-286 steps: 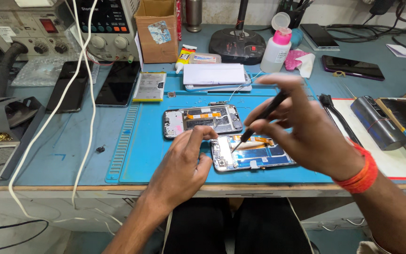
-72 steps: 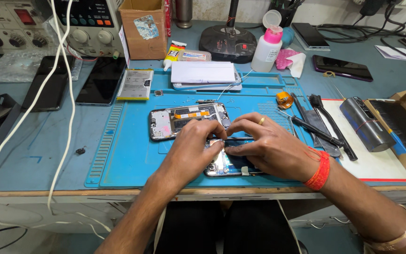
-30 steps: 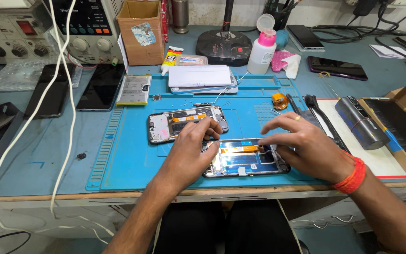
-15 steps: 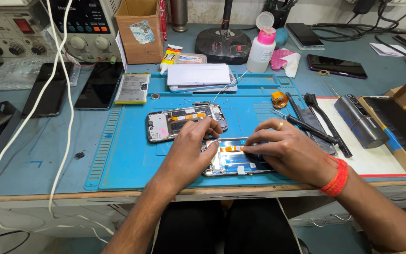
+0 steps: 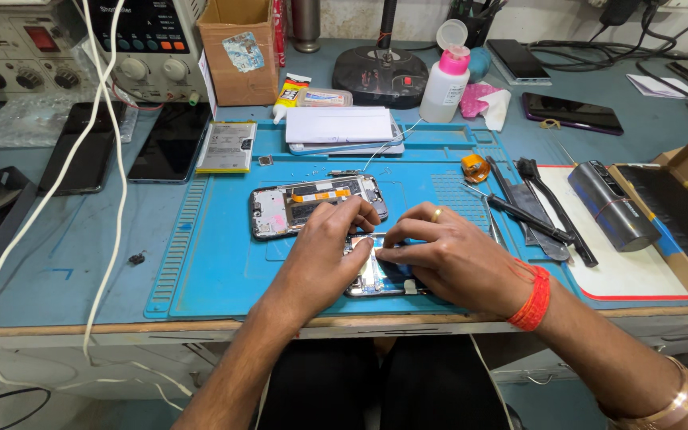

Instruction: The person works at a repair bench on two disassembled smartphones, using tweezers to lift and reposition internal components and flex cables inside the phone bodies. They reposition the phones on the mat, press parts into place, and use a screwdriver-like tool on the phone interior.

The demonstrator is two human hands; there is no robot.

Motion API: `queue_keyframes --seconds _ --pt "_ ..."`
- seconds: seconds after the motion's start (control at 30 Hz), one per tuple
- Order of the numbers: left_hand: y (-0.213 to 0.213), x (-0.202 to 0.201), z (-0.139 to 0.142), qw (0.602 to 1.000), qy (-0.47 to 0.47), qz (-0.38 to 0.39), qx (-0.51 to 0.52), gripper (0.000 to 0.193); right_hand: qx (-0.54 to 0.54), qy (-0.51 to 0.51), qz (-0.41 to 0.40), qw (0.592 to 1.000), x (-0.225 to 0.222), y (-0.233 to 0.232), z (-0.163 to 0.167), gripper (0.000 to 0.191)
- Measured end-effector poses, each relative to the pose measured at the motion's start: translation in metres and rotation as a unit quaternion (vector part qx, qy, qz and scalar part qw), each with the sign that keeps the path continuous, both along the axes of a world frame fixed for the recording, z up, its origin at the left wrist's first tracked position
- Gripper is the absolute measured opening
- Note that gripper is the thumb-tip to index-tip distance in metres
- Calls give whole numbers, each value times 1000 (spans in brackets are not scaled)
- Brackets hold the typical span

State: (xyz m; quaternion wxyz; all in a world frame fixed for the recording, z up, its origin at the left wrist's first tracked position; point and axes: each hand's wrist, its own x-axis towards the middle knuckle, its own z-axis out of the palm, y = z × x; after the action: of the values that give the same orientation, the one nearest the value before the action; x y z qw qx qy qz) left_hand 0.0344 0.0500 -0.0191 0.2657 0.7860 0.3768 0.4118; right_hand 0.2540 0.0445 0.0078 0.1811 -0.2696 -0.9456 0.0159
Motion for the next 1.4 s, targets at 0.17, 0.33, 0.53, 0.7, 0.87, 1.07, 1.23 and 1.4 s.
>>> queue_keyframes --seconds 0.17,0.33,0.53,0.7,0.87,1.07,1.23,1.4 --pt "-1 -1 0 1000 -1 3 1 22 -17 -16 -13 1000 0 -5 2 45" --pt "-1 -1 1 1000 -13 13 20 18 -100 26 -57 993 14 -10 7 46" --pt "-1 0 2 996 -34 77 11 17 -167 32 -88 982 44 -5 16 76" --pt "2 1 0 993 -31 112 -1 15 -201 23 -95 975 58 -6 19 82" --pt "2 0 -1 987 -79 135 42 15 -210 21 -85 974 57 -7 20 77" --pt "2 -4 -1 979 -85 175 67 13 -188 29 -92 977 53 -11 17 71" --pt "11 -38 5 984 59 156 55 48 -194 35 -99 975 53 -12 17 71" --pt "28 -76 13 982 159 87 42 80 -207 44 -111 971 51 -13 17 69"
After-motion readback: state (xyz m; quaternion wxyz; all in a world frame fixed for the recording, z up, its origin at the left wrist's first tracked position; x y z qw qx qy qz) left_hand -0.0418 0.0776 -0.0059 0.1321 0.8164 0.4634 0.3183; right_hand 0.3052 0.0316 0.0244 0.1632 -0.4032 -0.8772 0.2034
